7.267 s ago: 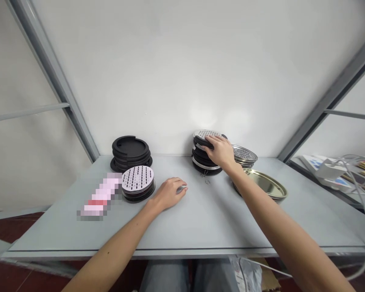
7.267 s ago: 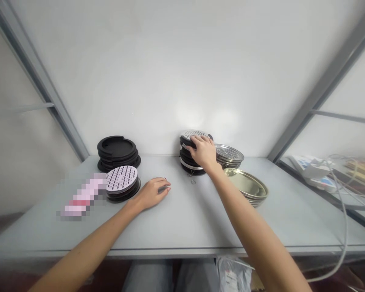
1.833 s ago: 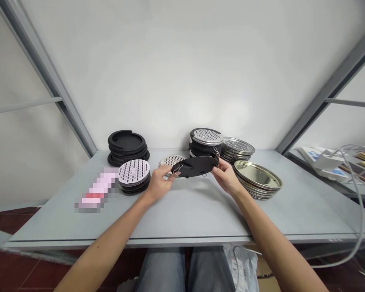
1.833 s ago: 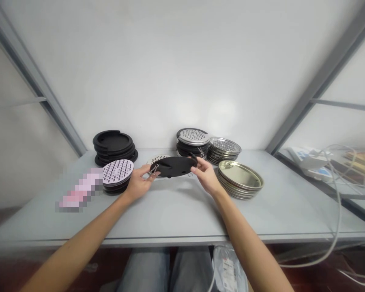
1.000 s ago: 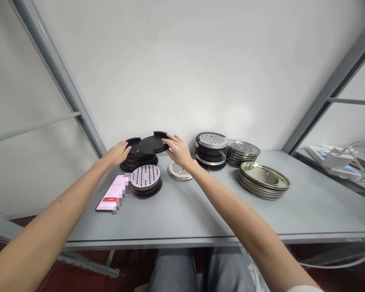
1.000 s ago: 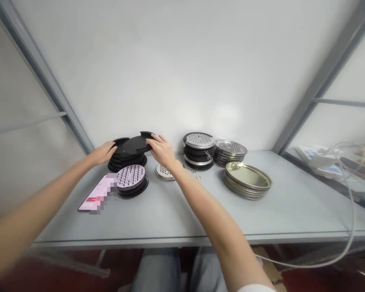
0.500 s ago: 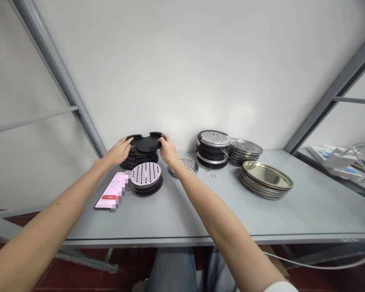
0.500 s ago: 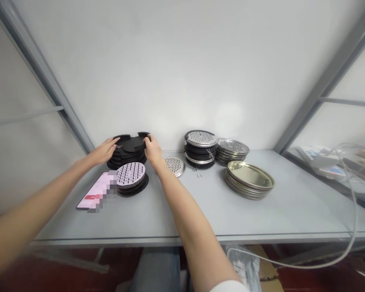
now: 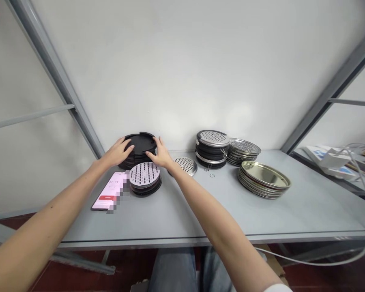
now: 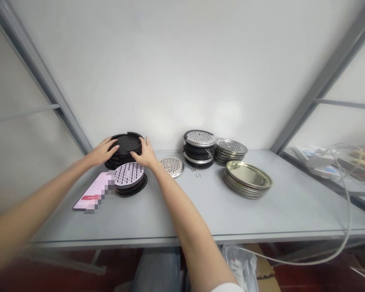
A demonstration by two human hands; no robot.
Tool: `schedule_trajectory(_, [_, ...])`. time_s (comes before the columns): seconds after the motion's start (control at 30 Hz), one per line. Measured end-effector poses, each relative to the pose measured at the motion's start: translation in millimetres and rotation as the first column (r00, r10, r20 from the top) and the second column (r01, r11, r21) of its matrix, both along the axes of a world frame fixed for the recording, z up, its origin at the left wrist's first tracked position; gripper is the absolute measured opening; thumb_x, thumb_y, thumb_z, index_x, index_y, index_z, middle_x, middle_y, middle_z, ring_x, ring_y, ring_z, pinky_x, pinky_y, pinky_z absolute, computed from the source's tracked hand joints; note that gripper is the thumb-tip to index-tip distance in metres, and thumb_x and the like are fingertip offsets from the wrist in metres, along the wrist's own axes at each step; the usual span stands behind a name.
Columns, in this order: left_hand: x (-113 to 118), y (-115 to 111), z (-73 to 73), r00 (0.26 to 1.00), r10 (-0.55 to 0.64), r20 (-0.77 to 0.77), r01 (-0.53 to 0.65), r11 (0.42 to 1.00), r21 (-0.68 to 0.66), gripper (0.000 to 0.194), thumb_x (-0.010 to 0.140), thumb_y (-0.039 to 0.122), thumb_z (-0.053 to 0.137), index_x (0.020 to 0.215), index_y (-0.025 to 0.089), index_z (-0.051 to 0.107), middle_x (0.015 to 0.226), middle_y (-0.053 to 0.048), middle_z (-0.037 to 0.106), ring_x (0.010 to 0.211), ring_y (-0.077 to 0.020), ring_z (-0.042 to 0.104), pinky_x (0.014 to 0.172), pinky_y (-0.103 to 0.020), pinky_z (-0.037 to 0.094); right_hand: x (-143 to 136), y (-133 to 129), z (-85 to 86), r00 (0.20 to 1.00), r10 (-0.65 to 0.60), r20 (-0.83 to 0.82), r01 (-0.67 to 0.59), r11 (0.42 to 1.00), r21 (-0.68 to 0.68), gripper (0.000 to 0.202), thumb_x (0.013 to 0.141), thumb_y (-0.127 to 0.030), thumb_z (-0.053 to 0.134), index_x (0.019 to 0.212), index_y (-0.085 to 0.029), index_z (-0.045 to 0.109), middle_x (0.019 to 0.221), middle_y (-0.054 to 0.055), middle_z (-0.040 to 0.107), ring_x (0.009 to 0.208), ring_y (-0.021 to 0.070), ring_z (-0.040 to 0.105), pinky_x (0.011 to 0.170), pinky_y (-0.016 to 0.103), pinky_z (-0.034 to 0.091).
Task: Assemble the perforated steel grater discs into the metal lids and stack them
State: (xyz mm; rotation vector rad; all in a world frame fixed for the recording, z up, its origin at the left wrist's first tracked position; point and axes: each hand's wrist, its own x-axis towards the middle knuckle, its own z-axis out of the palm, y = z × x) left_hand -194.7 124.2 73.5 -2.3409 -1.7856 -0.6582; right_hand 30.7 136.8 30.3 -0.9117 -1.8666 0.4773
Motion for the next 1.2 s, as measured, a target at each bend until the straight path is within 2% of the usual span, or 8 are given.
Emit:
schedule_trajectory(0.07, [1, 0, 0.5, 1.0, -0.003, 0.014, 0.003, 1.0, 0.01, 0.066, 0.09, 0.053, 0.032, 0.136, 0.007, 0.044, 0.144, -0.016, 0.04, 0.137, -0.0293, 0.031, 0.114, -0.042, 0.022, 2, 1, 1.1, 1.0, 0.018, 0.007, -0.017, 0.999, -0.04, 0.076, 0.077, -0.041, 0.066, 0.139, -0.007, 0.036, 0.144, 0.02, 0.039, 0.139, 0.0283, 0.03, 0.114, 0.044, 0.028])
schedule_trajectory(0.17, [2, -2, 0.4, 0.999, 0.002, 0.042, -0.002, 1.0, 0.017, 0.065, 0.09, 0.053, 0.034, 0.135, 0.008, 0.045, 0.144, -0.016, 0.04, 0.137, -0.0284, 0.032, 0.114, -0.042, 0.023, 6, -1, 4.6, 1.0, 0.019, 0.017, -0.019, 1.0, -0.002, 0.067, 0.077, -0.044, 0.067, 0.131, -0.009, 0.05, 0.134, 0.018, 0.051, 0.133, 0.0273, 0.04, 0.111, 0.041, 0.033])
schedule_trajectory(0.37, [3, -4, -1.2, 0.998, 0.0, 0.059, 0.0, 1.0, 0.008, 0.064, 0.091, 0.053, 0.032, 0.134, 0.007, 0.046, 0.145, -0.017, 0.038, 0.139, -0.0296, 0.029, 0.115, -0.043, 0.022, 8, -3, 5.8, 0.998, -0.067, -0.017, 0.068, 0.995, 0.075, 0.057, 0.073, -0.049, 0.07, 0.119, -0.016, 0.06, 0.125, 0.013, 0.059, 0.123, 0.0249, 0.051, 0.107, 0.039, 0.038])
schedule_trajectory(0.6, [8, -7, 1.1, 0.984, 0.091, 0.151, -0.101, 0.993, 0.058, 0.058, 0.089, 0.046, 0.043, 0.134, 0.011, 0.047, 0.145, -0.016, 0.039, 0.137, -0.0311, 0.032, 0.112, -0.044, 0.027, -4, 1, 4.9, 0.994, -0.105, -0.03, 0.104, 0.994, -0.038, 0.08, 0.071, -0.057, 0.068, 0.135, -0.016, 0.043, 0.133, 0.014, 0.053, 0.122, 0.026, 0.051, 0.104, 0.04, 0.041])
schedule_trajectory(0.77, [12, -9, -1.9, 0.986, 0.036, 0.161, -0.054, 0.993, 0.106, 0.052, 0.089, 0.041, 0.042, 0.131, 0.012, 0.051, 0.14, -0.014, 0.047, 0.132, -0.0273, 0.04, 0.111, -0.04, 0.03, -11, -2, 6.8, 0.988, -0.152, -0.004, 0.152, 0.987, -0.051, 0.076, 0.075, -0.059, 0.062, 0.134, -0.015, 0.044, 0.134, 0.014, 0.053, 0.125, 0.0266, 0.048, 0.107, 0.041, 0.037])
schedule_trajectory(0.97, [15, -5, -6.1, 0.996, 0.004, 0.094, -0.012, 0.996, 0.088, 0.05, 0.092, 0.038, 0.034, 0.13, 0.01, 0.051, 0.139, -0.014, 0.048, 0.136, -0.0269, 0.035, 0.115, -0.045, 0.021, -10, -6, 10.0, 0.995, -0.096, 0.03, 0.098, 0.989, -0.106, 0.069, 0.084, -0.052, 0.055, 0.14, -0.015, 0.038, 0.141, 0.013, 0.048, 0.129, 0.0244, 0.046, 0.109, 0.039, 0.035])
schedule_trajectory(1.1, [13, -9, 4.5, 0.995, 0.049, 0.089, -0.054, 0.997, 0.063, 0.055, 0.091, 0.041, 0.035, 0.131, 0.006, 0.05, 0.146, -0.018, 0.037, 0.138, -0.0318, 0.029, 0.114, -0.044, 0.024, 3, -4, 15.5, 0.997, -0.043, 0.062, 0.052, 0.986, -0.157, 0.063, 0.09, -0.047, 0.047, 0.141, -0.011, 0.037, 0.143, 0.015, 0.044, 0.133, 0.0251, 0.041, 0.111, 0.04, 0.032])
schedule_trajectory(1.2, [19, -24, 22.6, 0.994, 0.046, 0.095, -0.061, 0.984, 0.17, 0.048, 0.09, 0.039, 0.04, 0.124, 0.01, 0.056, 0.144, -0.015, 0.039, 0.135, -0.0309, 0.034, 0.113, -0.043, 0.026, 24, -5, 19.2, 0.995, -0.01, 0.1, 0.028, 0.983, -0.18, 0.053, 0.093, -0.037, 0.043, 0.138, -0.009, 0.04, 0.138, 0.018, 0.049, 0.127, 0.0259, 0.048, 0.108, 0.043, 0.035])
